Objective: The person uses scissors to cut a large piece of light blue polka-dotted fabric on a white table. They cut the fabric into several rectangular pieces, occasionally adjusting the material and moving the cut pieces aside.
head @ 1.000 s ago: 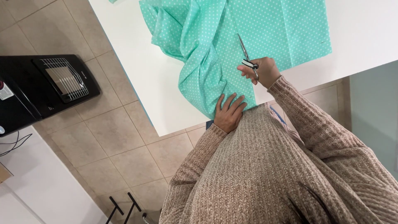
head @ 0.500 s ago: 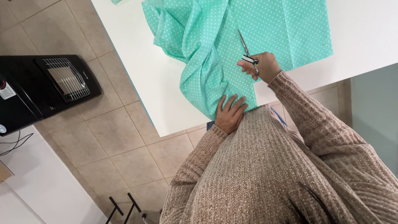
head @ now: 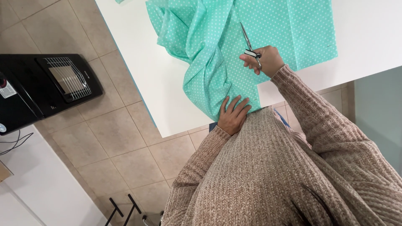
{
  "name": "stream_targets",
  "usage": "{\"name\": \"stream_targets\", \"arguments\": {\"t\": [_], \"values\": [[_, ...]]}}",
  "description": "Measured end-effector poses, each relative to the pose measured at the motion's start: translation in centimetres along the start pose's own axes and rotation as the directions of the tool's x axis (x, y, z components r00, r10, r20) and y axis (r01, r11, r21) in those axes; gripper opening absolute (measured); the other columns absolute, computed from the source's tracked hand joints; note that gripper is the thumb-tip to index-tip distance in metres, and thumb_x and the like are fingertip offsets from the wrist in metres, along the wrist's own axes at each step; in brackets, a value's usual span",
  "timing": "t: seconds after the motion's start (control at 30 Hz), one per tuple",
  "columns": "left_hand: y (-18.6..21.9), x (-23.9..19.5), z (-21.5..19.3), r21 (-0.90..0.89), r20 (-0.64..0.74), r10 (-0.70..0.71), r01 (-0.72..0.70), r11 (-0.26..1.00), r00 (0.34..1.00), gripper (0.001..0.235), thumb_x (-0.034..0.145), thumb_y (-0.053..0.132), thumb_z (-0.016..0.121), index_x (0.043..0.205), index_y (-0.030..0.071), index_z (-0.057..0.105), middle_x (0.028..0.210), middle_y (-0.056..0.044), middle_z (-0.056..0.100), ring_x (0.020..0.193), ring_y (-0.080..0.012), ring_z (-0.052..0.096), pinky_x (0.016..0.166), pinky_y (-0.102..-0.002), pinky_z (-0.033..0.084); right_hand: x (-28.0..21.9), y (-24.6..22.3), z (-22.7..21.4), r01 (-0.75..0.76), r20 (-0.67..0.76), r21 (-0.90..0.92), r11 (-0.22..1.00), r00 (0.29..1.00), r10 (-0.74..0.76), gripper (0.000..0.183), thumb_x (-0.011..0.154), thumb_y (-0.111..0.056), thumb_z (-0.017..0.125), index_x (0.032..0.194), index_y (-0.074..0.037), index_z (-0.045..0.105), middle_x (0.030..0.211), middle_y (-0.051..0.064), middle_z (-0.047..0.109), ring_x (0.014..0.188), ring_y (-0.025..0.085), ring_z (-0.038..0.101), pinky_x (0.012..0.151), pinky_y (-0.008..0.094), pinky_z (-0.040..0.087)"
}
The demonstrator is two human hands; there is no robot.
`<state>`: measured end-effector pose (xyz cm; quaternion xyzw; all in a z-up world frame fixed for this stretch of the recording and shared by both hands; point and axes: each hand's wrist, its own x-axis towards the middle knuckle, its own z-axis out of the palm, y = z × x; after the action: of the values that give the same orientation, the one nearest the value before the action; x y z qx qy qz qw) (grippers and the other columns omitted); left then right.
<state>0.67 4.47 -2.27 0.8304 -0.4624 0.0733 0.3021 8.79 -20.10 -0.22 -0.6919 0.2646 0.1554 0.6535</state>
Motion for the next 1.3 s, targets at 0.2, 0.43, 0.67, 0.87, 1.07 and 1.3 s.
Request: {"name": "stream_targets", "arguments": {"t": [0.2,0.43,0.67,0.87,1.07,1.3], "values": [[0.5,0.2,-1.5,-0.063,0.224,-0.083,0.099,0.993,0.971,0.031,0.092,0.016,0.072,0.122,0.012,0.067,0.144,-0.003,0.057,0.138,-0.0271,0.050,0.122,-0.058,0.030,1.3,-2.3,-0.3,-0.017,0.056,-0.121,0.993,0.998,0.024,0.056,0.088,-0.059,0.072,0.078,-0.003,0.071,0.064,0.002,0.065,0.042,0.009,0.055,0.042,0.021,0.046],[0.4,0.2,-1.5,-0.063,0.227,-0.086,0.103,0.993,0.970,0.031,0.091,0.015,0.073,0.122,0.012,0.067,0.144,-0.002,0.057,0.138,-0.0266,0.050,0.122,-0.058,0.031,1.5,-2.1,-0.4,-0.046,0.038,-0.121,0.992,0.998,0.050,0.051,0.087,-0.055,0.076,0.075,-0.006,0.070,0.063,0.001,0.066,0.041,0.008,0.053,0.039,0.020,0.043],[0.5,0.4,-1.7,-0.066,0.204,-0.083,0.098,0.993,0.975,0.029,0.093,0.015,0.072,0.122,0.012,0.067,0.144,-0.003,0.058,0.137,-0.0269,0.051,0.122,-0.058,0.032,2.7,-3.3,-0.6,-0.022,0.069,-0.092,0.996,0.997,0.028,0.053,0.090,-0.056,0.074,0.077,-0.004,0.071,0.064,0.002,0.065,0.044,0.009,0.054,0.044,0.021,0.046],[0.6,0.4,-1.9,-0.066,0.215,-0.092,0.108,0.992,0.972,0.029,0.093,0.016,0.073,0.121,0.012,0.068,0.143,-0.003,0.059,0.137,-0.0265,0.051,0.122,-0.057,0.031,2.7,-2.8,-0.4,-0.059,0.028,-0.083,0.995,0.998,0.062,0.049,0.089,-0.052,0.078,0.077,-0.005,0.070,0.064,0.001,0.065,0.042,0.007,0.051,0.041,0.020,0.043],[0.4,0.4,-1.6,-0.067,0.206,-0.083,0.099,0.993,0.975,0.029,0.092,0.015,0.073,0.121,0.012,0.067,0.143,-0.003,0.058,0.137,-0.0269,0.051,0.122,-0.059,0.032,2.7,-3.2,-0.5,-0.044,0.015,-0.103,0.994,0.999,0.046,0.049,0.090,-0.052,0.078,0.074,-0.007,0.070,0.062,0.001,0.065,0.042,0.007,0.051,0.041,0.019,0.042],[0.6,0.6,-2.0,-0.069,0.216,-0.083,0.100,0.993,0.973,0.030,0.092,0.014,0.073,0.122,0.012,0.066,0.143,-0.003,0.058,0.138,-0.0269,0.051,0.122,-0.058,0.031,3.3,-3.6,-0.4,-0.067,0.017,-0.102,0.993,0.997,0.069,0.049,0.088,-0.054,0.079,0.075,-0.008,0.069,0.064,0.000,0.066,0.041,0.007,0.050,0.040,0.020,0.042]]}}
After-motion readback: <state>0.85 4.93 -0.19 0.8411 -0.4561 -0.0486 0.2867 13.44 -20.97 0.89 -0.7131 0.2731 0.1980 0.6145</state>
